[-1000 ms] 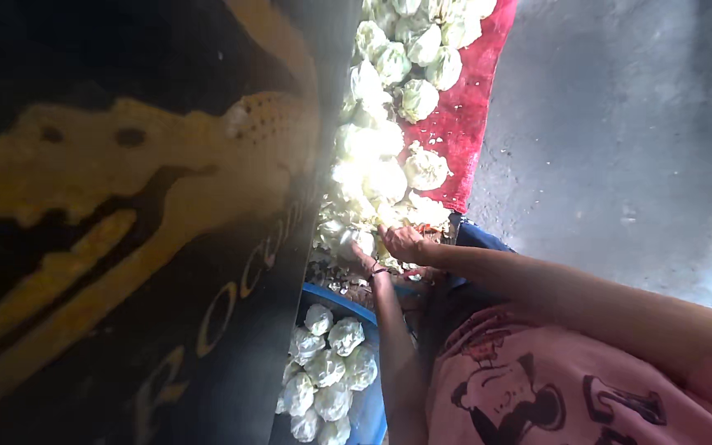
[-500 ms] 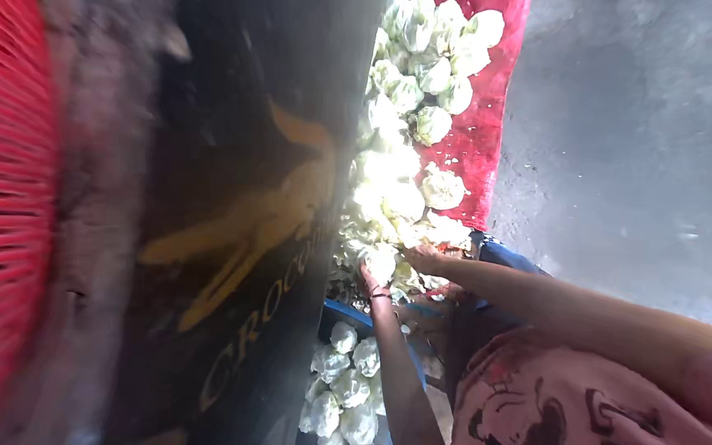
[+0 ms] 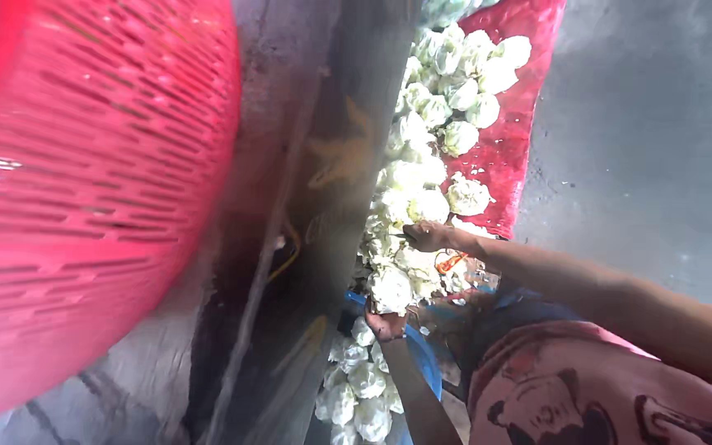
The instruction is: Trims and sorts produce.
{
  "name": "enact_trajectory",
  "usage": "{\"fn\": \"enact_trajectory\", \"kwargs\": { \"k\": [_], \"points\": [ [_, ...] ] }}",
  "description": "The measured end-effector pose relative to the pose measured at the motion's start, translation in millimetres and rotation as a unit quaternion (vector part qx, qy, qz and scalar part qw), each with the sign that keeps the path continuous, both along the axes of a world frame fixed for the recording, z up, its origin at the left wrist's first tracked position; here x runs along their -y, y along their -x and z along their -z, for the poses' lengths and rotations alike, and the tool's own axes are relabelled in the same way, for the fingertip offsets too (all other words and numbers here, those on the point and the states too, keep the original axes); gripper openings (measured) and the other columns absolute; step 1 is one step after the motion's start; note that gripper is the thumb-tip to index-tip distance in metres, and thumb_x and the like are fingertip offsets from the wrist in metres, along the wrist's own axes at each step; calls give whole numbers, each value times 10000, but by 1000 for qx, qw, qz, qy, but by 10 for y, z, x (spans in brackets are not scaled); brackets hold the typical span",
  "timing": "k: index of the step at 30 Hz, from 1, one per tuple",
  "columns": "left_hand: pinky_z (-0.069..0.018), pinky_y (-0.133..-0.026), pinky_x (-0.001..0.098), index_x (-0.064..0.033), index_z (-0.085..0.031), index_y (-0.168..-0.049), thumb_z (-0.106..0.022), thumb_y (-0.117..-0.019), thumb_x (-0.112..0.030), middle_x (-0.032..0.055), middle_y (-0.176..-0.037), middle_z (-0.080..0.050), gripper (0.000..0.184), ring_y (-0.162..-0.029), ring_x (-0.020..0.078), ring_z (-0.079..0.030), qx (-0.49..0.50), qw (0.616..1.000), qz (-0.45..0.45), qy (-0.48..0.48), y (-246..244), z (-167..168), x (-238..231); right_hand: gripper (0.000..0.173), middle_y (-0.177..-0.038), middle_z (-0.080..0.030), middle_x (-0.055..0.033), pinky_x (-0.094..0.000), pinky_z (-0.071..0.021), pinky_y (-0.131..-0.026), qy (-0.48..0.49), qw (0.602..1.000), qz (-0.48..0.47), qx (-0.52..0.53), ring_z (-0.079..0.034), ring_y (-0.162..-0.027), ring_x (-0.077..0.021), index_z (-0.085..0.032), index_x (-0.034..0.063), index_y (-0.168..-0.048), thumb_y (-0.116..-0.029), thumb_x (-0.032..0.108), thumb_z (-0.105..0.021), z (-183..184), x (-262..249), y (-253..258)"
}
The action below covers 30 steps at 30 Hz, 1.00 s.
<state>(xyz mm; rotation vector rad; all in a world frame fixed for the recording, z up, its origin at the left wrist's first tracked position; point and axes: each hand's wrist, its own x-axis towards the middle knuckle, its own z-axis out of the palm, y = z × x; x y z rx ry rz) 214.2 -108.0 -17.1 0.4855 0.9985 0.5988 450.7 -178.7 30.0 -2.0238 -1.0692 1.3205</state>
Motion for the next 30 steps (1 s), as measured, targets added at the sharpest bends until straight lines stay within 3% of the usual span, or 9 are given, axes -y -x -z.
{"fn": "enact_trajectory", "kwargs": {
  "k": [2,3,5,8,11,15,20,23,30],
  "points": [
    [-566,-677,531,-180,-565,-1144,-237,-1018,-601,67,-996,-695,549,-906,264,-687,8,1000,-19,5,-63,-192,55,414,-913,-569,-93,-315,-458,-566,-64,987,42,-145,-503,-621,-153,-525,72,-1361,-1054,344,-582,-124,57,151],
    [-559,-743,542,-179,-541,-1205,-250,-1024,-605,72,-1066,-677,546,-970,265,-668,1,1000,-15,2,-114,-298,72,490,-892,-539,-57,-275,-431,-523,-73,971,56,-219,-453,-572,-102,-472,117,-1434,-1032,355,-617,-169,78,246],
    [-507,-933,537,-146,-433,-1424,-260,-1069,-565,104,-1313,-582,575,-1164,265,-583,-32,999,10,-39,-252,-472,74,594,-958,-581,-92,-320,-464,-563,-97,968,67,-223,-510,-634,-128,-444,116,-1466,-975,322,-708,-229,64,408],
    [-474,-1013,448,-32,-321,-1509,-360,-1102,-261,183,-1417,-483,468,-1208,241,-526,-110,975,31,-192,-338,-577,131,661,-1088,-639,-182,-441,-516,-722,-139,975,96,-142,-607,-824,-240,-489,70,-1447,-893,272,-789,-162,28,533],
    [-473,-1036,454,18,-336,-1519,-677,-881,38,252,-1454,-473,723,-1258,293,-519,-149,946,55,-282,-224,-526,144,706,-1161,-652,-254,-531,-508,-943,-165,984,44,-51,-651,-1033,-341,-484,-4,-1427,-857,255,-810,-228,64,557],
    [-445,-1078,383,37,-382,-1484,-776,-746,1,231,-1470,-474,838,-1300,259,-497,-141,931,86,-325,-66,-457,154,675,-1141,-650,-284,-567,-485,-964,-156,986,-60,23,-649,-1052,-391,-505,-65,-1358,-873,286,-816,-363,83,522],
    [-448,-1074,363,36,-453,-1442,-792,-779,8,214,-1434,-520,746,-1281,238,-517,-148,936,54,-316,16,-500,145,409,-930,-684,-279,-608,-535,-813,-240,945,-138,174,-697,-867,-445,-602,-85,-1188,-1024,289,-605,-262,98,637],
    [-458,-1059,384,38,-445,-1437,-778,-775,15,218,-1414,-527,742,-1263,248,-523,-137,942,16,-307,8,-440,159,335,-888,-701,-276,-583,-575,-704,-318,900,-86,284,-719,-772,-450,-625,-102,-1160,-979,181,-611,-112,119,855],
    [-482,-1015,443,28,-468,-1431,-723,-862,-3,241,-1387,-542,624,-1211,292,-553,-143,953,-50,-263,-23,-397,157,375,-967,-702,-270,-524,-551,-870,-233,956,63,168,-713,-917,-408,-585,-90,-1259,-1055,213,-504,-70,-137,936]
  ]
}}
